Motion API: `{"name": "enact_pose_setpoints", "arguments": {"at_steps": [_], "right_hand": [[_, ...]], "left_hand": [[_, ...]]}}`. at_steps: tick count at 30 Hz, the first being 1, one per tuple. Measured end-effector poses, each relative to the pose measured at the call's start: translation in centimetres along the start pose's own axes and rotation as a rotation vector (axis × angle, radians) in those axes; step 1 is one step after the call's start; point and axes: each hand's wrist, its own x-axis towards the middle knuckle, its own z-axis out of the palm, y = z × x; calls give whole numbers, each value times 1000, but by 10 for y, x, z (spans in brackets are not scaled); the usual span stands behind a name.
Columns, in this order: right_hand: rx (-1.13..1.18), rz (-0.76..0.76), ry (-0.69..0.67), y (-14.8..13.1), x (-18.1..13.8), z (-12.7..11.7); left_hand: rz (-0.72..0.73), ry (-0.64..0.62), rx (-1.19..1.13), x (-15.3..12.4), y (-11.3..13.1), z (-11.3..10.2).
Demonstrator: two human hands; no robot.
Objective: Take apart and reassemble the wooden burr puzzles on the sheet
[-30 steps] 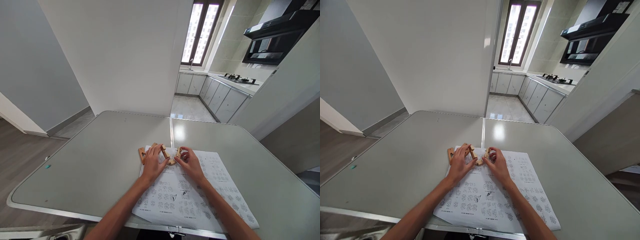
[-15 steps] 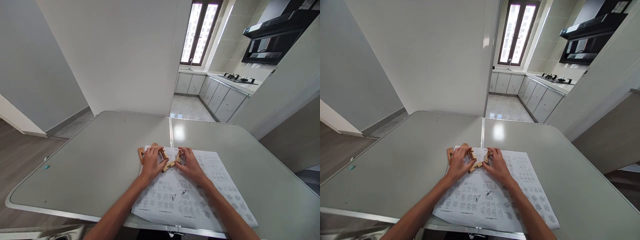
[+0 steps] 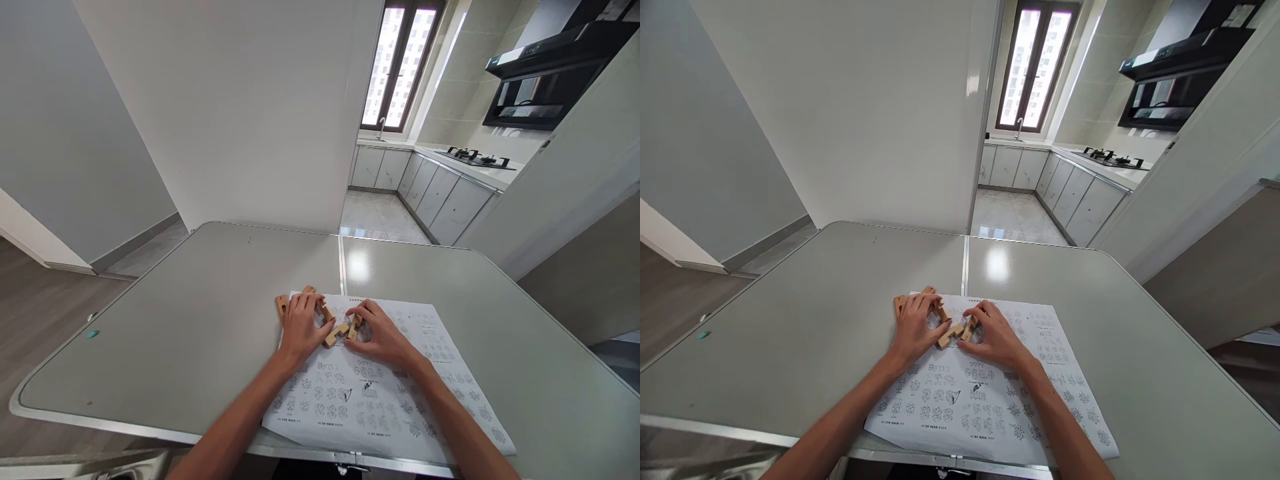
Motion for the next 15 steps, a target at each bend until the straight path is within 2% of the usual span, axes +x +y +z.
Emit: {"name": "enact_pose_setpoints", "arguments": {"at_steps": [7,15], "right_hand": [[-12,34,84,-2,0,6],[-14,-25,128,-2,2,12]], "left_hand": [[42,-46,-10,-2,0,3],[69,-75,-65,-2,0,4]]}}
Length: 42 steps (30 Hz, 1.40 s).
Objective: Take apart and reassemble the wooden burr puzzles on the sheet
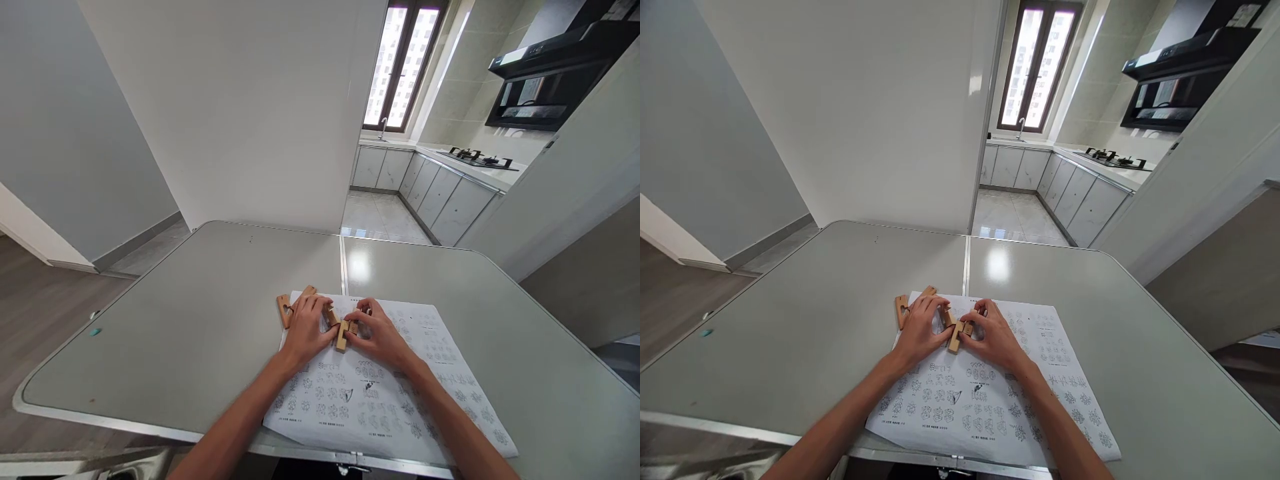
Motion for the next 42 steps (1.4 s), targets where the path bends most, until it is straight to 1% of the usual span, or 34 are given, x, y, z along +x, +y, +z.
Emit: {"name": "enact_pose_setpoints", "arguments": {"at_steps": [2,6,9,12,17,19,23,31,33,36,39,42], "right_hand": [[-18,31,52,6,1,3],[-66,143,156,17,1,7],[-76,203,193,20,1,7],[-43,213,155,23,1,4],[41,166,24,28,1,-6],[55,144,-9,28,1,-8],[89,102,-27,24,1,-7],[202,39,-17,15,3,5],[245,48,-18,12,4,4],[345,101,-35,9,4,0],[464,141,-82,5,3,-3],[563,150,-125,2,3,-4]], "left_hand": [[3,-3,-8,0,0,0],[25,-39,-22,0,2,0],[64,-82,-41,-1,3,0],[77,-103,-42,-1,4,0],[81,-122,-38,-1,5,-2],[90,-128,-36,-1,6,-3],[111,-126,-37,-2,7,-4],[144,-130,-20,-2,8,-5],[146,-123,-19,-2,8,-5],[147,-108,-18,-2,7,-4],[135,-84,-14,-2,7,-4],[125,-72,-6,-2,7,-4]]}}
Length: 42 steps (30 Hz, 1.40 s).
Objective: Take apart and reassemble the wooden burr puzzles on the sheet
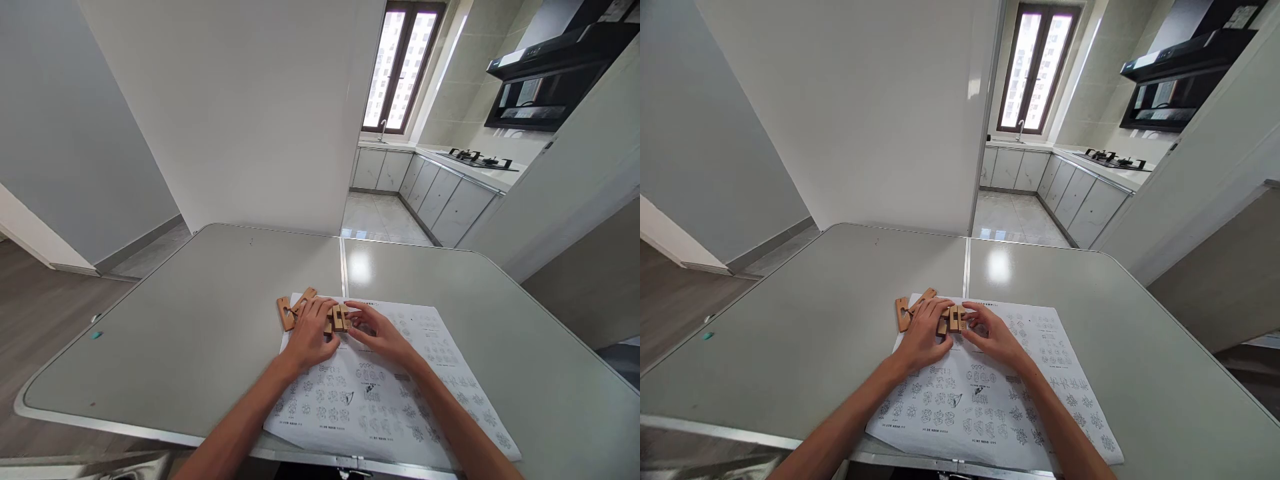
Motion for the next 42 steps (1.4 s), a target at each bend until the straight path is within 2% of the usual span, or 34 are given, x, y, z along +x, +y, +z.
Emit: {"name": "enact_pose_setpoints", "arguments": {"at_steps": [7,16,22,27,30,34,42], "right_hand": [[217,-1,-41,-8,2,4],[188,96,253,2,6,4],[161,102,286,14,7,3],[117,79,268,19,8,4],[97,67,258,18,8,6],[67,59,261,11,6,8],[46,68,267,7,5,9]], "left_hand": [[45,-38,14,0,1,-1],[17,-42,70,-1,0,2],[-26,35,126,-1,-2,2],[94,56,85,0,4,-1],[205,-10,25,-2,8,1],[333,-110,62,-7,8,6],[332,-131,100,-10,7,10]]}}
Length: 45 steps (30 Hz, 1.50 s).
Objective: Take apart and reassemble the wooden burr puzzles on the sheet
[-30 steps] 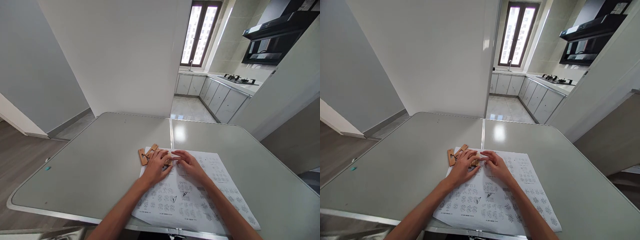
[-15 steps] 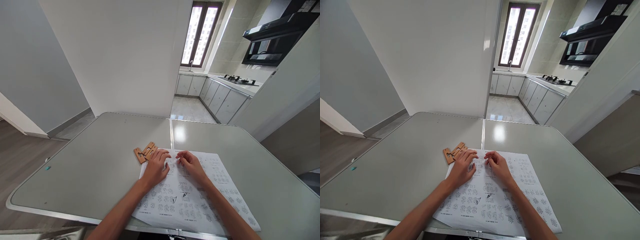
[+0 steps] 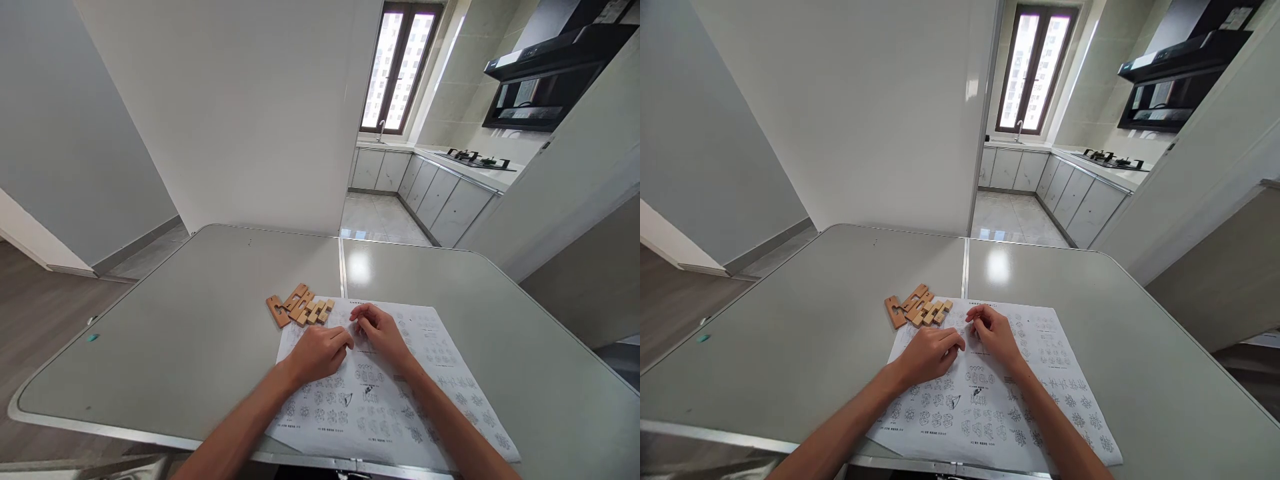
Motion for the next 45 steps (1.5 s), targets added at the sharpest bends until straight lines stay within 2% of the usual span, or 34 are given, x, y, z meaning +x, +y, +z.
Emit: {"name": "enact_pose_setpoints", "arguments": {"at_steps": [45], "right_hand": [[-1,13,0,0,0,0]], "left_hand": [[-16,-20,-6,0,0,0]]}}
